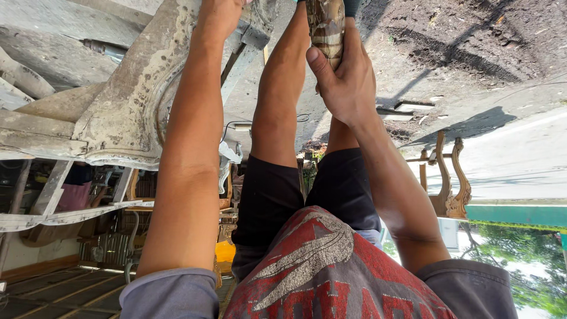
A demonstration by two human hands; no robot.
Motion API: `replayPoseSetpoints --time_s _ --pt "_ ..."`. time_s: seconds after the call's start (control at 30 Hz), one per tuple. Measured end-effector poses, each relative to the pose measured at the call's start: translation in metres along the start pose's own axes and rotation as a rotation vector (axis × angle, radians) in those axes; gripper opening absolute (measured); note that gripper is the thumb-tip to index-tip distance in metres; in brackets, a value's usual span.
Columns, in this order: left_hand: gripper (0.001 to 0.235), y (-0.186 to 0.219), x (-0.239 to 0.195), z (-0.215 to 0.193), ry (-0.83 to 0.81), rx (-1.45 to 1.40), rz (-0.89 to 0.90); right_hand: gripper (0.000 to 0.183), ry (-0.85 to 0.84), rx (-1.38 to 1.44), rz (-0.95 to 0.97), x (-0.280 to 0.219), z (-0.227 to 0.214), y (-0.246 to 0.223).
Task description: The person uses a power drill on a wooden furniture frame, then hammers a piece of wood into place. They later scrape a decorative wooden piece with a chisel while sitting on the floor.
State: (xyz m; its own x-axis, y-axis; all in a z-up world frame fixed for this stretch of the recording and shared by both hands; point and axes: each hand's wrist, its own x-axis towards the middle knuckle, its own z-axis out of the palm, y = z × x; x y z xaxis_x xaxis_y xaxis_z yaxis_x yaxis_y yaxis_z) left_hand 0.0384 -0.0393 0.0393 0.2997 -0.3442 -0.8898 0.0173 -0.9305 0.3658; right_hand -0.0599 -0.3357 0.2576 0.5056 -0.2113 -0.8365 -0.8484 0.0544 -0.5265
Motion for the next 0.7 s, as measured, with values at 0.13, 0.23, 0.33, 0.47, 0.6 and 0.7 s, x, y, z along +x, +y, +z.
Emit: replayPoseSetpoints --time_s 0.13,0.23,0.33,0.47,0.6,0.7 --pt "0.038 -0.002 0.002 0.0 -0.064 0.175 -0.169 0.056 -0.026 -0.077 -0.034 0.005 0.002 0.001" --pt "0.038 -0.003 0.001 0.003 -0.092 0.176 -0.198 0.053 -0.011 -0.141 -0.093 0.007 0.004 0.006" --pt "0.037 -0.009 0.0 0.004 -0.03 0.177 -0.186 0.057 0.028 -0.059 -0.208 0.012 0.012 0.012" --pt "0.035 -0.018 0.0 0.013 -0.041 0.166 -0.295 0.049 -0.03 -0.009 -0.122 0.019 0.023 0.023" --pt "0.034 -0.026 0.003 0.018 -0.011 0.179 -0.202 0.044 -0.08 -0.103 -0.08 0.021 0.024 0.03" --pt "0.034 -0.032 0.003 0.023 0.047 0.194 -0.145 0.043 -0.038 -0.11 -0.129 0.017 0.02 0.033"
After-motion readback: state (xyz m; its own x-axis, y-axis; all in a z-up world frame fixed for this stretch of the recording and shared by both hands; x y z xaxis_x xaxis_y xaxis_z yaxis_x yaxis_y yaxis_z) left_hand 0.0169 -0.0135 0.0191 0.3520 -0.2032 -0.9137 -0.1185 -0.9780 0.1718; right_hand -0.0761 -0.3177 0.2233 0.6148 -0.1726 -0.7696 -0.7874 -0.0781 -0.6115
